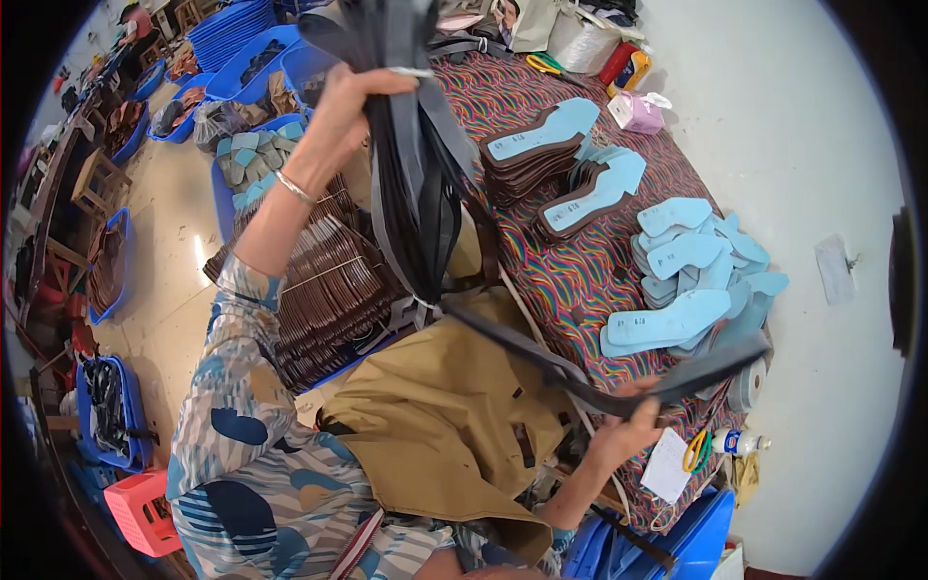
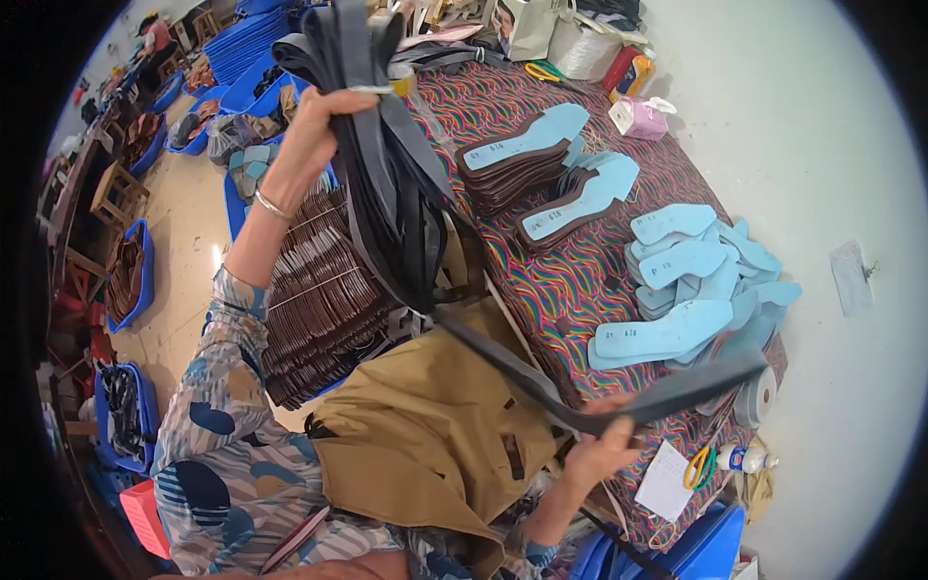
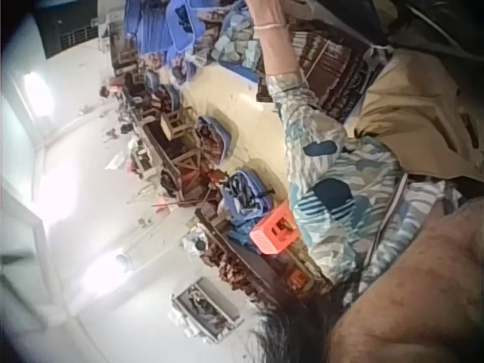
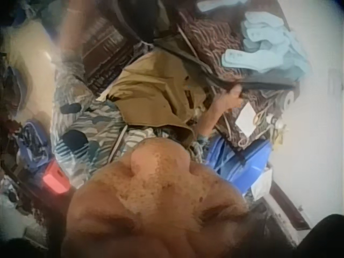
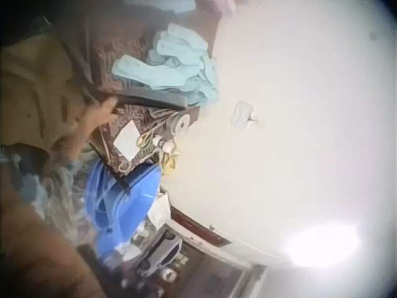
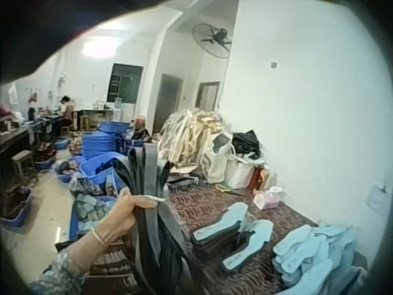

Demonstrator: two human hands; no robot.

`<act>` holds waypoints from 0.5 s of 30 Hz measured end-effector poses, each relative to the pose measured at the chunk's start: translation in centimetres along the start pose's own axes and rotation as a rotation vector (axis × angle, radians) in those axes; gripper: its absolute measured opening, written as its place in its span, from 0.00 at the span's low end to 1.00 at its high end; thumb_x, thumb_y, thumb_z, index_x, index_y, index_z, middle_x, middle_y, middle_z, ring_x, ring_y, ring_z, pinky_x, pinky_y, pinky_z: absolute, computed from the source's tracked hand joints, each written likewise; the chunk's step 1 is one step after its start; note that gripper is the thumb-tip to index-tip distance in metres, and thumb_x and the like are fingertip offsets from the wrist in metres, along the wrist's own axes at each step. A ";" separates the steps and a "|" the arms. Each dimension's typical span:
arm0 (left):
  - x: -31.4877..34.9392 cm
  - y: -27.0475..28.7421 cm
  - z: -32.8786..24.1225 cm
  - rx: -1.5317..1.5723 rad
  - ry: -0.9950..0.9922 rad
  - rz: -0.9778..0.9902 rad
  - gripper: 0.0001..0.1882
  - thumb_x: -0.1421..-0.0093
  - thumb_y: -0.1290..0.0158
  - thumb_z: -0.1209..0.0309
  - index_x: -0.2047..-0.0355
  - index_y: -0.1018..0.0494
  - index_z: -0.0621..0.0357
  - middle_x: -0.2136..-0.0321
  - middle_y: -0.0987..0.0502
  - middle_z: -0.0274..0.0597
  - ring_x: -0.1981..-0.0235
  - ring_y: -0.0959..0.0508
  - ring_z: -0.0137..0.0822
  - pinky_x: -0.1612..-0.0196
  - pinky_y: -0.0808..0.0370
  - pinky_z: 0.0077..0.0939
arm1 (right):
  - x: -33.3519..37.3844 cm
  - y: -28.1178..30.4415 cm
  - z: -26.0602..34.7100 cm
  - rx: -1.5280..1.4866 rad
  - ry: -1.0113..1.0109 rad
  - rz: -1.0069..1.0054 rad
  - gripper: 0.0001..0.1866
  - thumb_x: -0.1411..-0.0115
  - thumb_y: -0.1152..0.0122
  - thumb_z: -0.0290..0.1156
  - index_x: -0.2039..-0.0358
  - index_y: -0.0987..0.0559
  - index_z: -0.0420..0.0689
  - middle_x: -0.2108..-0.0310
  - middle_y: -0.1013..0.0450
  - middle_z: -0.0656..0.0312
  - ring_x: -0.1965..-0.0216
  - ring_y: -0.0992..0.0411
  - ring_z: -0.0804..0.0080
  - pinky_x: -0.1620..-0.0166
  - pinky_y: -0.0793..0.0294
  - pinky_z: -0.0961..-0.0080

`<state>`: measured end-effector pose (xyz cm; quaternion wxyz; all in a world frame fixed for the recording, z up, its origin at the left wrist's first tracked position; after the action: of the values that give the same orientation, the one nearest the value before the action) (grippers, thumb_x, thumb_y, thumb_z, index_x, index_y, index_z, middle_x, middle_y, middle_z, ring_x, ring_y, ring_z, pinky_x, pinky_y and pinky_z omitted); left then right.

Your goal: Attaching black straps to blue shoe insoles and trimming excess material using a craft knife.

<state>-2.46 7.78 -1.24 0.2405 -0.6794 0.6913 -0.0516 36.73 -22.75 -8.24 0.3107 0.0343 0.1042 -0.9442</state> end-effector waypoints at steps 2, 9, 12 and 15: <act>-1.7 2.9 -1.0 0.042 0.098 -0.016 0.10 0.50 0.46 0.83 0.66 0.22 0.72 0.68 0.18 0.47 0.65 0.18 0.37 0.52 0.24 0.29 | -2.3 3.5 0.2 -0.211 0.072 -0.218 0.17 0.38 0.52 0.42 0.60 0.26 0.42 0.79 0.35 0.67 0.80 0.39 0.80 0.77 0.41 0.81; -6.0 15.7 -3.6 -0.573 -0.418 -0.065 0.10 0.41 0.48 0.77 0.60 0.23 0.66 0.61 0.20 0.43 0.60 0.20 0.36 0.52 0.22 0.28 | -3.9 19.5 11.1 -0.329 0.566 0.152 0.24 0.41 0.50 0.47 0.54 0.33 0.41 0.78 0.40 0.69 0.84 0.46 0.81 0.81 0.47 0.82; -7.4 18.7 -5.8 -0.203 -0.216 -0.146 0.17 0.48 0.49 0.87 0.57 0.22 0.63 0.60 0.20 0.40 0.57 0.21 0.32 0.51 0.23 0.26 | -2.2 22.3 13.1 -0.256 0.568 0.260 0.17 0.40 0.53 0.36 0.55 0.33 0.39 0.82 0.43 0.69 0.89 0.53 0.80 0.86 0.51 0.81; -7.4 17.5 -7.7 -0.468 -0.359 -0.207 0.24 0.52 0.53 0.93 0.56 0.23 0.63 0.59 0.20 0.42 0.55 0.22 0.33 0.48 0.26 0.26 | -0.7 21.1 12.4 -0.238 0.528 0.321 0.17 0.37 0.53 0.39 0.54 0.33 0.40 0.87 0.45 0.67 0.91 0.51 0.80 0.88 0.50 0.82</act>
<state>-21.87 14.23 0.56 0.1891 -0.7812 0.5582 0.2056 49.85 -41.67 0.29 0.4194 0.2574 0.2840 -0.8229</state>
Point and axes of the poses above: each hand's wrist, its own x-axis away from the middle knuckle, its own y-axis out of the back of the hand, z = x × y, the point moved 5 cm from there along -x, towards the middle knuckle
